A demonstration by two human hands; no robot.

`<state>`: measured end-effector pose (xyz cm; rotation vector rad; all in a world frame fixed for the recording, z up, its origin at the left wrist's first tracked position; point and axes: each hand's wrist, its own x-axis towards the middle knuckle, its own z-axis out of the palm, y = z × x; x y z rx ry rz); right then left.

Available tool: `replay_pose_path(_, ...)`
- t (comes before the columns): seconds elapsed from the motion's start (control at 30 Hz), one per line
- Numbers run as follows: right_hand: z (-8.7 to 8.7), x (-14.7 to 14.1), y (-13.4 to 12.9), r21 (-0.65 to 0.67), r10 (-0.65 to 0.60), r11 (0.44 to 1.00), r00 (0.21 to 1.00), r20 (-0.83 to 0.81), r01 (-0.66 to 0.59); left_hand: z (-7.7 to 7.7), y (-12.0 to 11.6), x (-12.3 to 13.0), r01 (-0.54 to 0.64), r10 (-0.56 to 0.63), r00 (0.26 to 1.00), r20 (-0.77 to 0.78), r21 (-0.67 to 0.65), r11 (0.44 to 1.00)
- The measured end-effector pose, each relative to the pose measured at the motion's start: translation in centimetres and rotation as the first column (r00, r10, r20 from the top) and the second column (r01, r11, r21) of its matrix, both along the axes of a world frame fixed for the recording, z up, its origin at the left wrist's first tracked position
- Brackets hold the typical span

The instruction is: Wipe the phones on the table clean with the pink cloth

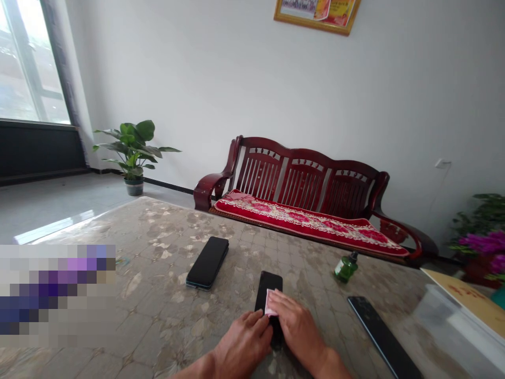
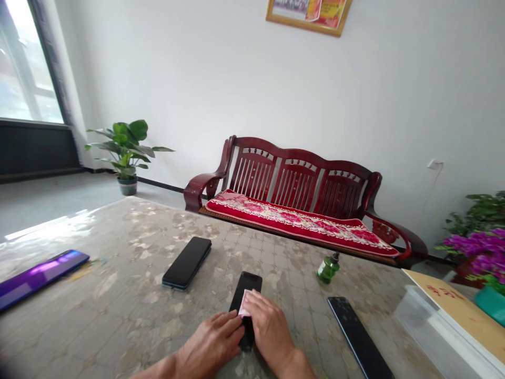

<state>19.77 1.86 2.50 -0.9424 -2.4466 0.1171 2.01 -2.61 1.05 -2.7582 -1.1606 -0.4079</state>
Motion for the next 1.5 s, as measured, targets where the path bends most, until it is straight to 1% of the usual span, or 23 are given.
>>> replay_pose_path(0.07,0.1,0.5,-0.5,0.068,0.034,0.997,0.999,0.033,-0.036,-0.3,0.1,0.1,-0.001,0.001,1.0,-0.004,0.028,1.0)
replay_pose_path(0.1,0.2,0.6,-0.4,0.096,0.03,0.995,0.998,0.048,-0.034,-0.3,0.1,0.0,0.002,-0.002,1.0,-0.006,0.028,1.0)
replay_pose_path(0.13,0.3,0.5,-0.1,0.116,0.009,0.993,0.998,0.058,-0.016,-0.3,0.1,-0.1,0.01,-0.01,1.0,-0.008,0.02,1.0)
replay_pose_path(0.2,0.5,0.0,0.9,0.131,-0.068,0.99,0.996,0.066,0.059,-0.1,0.0,-0.4,0.027,-0.027,1.0,-0.01,0.003,1.0)
replay_pose_path(0.27,0.8,-0.8,1.8,0.12,-0.143,0.983,0.988,0.051,0.136,0.2,0.0,-0.7,0.035,-0.035,0.999,-0.01,0.003,0.999)
replay_pose_path(0.3,0.9,-1.2,2.1,0.112,-0.156,0.982,0.987,0.039,0.151,0.3,0.0,-0.7,0.037,-0.037,0.999,-0.009,0.007,0.999)
replay_pose_path(0.37,1.1,-1.6,1.9,0.094,-0.12,0.989,0.993,0.02,0.118,0.5,0.0,-0.6,0.029,-0.029,1.0,-0.012,0.01,1.0)
replay_pose_path(0.5,1.1,-0.6,-0.1,0.05,0.081,0.995,0.996,0.048,-0.083,0.4,0.3,-0.2,0.017,-0.017,1.0,0.015,0.039,0.999)
replay_pose_path(0.57,1.0,0.1,-0.5,0.037,0.143,0.989,0.987,0.075,-0.146,-0.1,0.4,-0.2,0.03,-0.033,0.999,0.04,0.076,0.997)
replay_pose_path(0.6,1.0,0.2,-0.3,0.036,0.152,0.987,0.985,0.082,-0.155,-0.3,0.4,-0.2,0.035,-0.04,0.998,0.048,0.094,0.995)
replay_pose_path(0.67,0.8,0.1,0.8,0.038,0.121,0.992,0.99,0.069,-0.123,-0.8,0.4,-0.3,0.035,-0.042,0.998,0.051,0.121,0.992)
replay_pose_path(0.8,0.6,-1.7,3.6,0.026,-0.053,0.998,0.998,-0.019,0.054,-1.8,0.4,-0.6,0.041,-0.05,0.998,0.046,0.167,0.985)
replay_pose_path(0.87,0.5,-2.3,3.8,-0.004,-0.084,0.996,0.995,-0.046,0.084,-2.3,0.4,-0.7,0.042,-0.053,0.997,0.05,0.195,0.98)
replay_pose_path(0.9,0.6,-2.3,3.5,-0.022,-0.07,0.997,0.996,-0.051,0.069,-2.4,0.4,-0.6,0.04,-0.052,0.997,0.055,0.205,0.978)
replay_pose_path(0.97,0.7,-1.8,2.3,-0.048,0.001,0.999,0.999,-0.042,-0.003,-2.6,0.5,-0.5,0.037,-0.055,0.996,0.076,0.218,0.975)
replay_pose_path(1.03,0.8,-1.1,0.9,-0.056,0.078,0.995,0.997,-0.011,-0.078,-2.4,0.5,-0.4,0.036,-0.059,0.993,0.1,0.221,0.975)
replay_pose_path(1.1,0.9,-0.5,0.3,-0.056,0.113,0.992,0.993,0.015,-0.112,-2.2,0.4,-0.4,0.035,-0.06,0.992,0.11,0.218,0.975)
replay_pose_path(1.17,1.0,-0.6,0.7,-0.058,0.068,0.996,0.998,0.006,-0.068,-2.0,0.4,-0.4,0.033,-0.053,0.994,0.092,0.206,0.978)
replay_pose_path(1.27,1.0,-1.7,2.6,-0.065,-0.087,0.994,0.995,-0.05,0.084,-2.0,0.2,-0.7,0.048,-0.057,0.998,0.035,0.205,0.978)
replay_pose_path(1.33,1.0,-2.6,3.5,-0.077,-0.146,0.987,0.986,-0.075,0.14,-2.1,0.3,-0.8,0.061,-0.064,0.998,0.01,0.201,0.978)
replay_pose_path(1.4,1.1,-2.9,3.3,-0.087,-0.117,0.99,0.99,-0.082,0.11,-2.3,0.4,-0.7,0.059,-0.063,0.998,0.015,0.182,0.981)
replay_pose_path(1.5,1.3,-2.2,1.6,-0.087,0.03,0.996,0.998,-0.057,-0.035,-2.6,0.5,-0.5,0.048,-0.06,0.996,0.065,0.164,0.985)
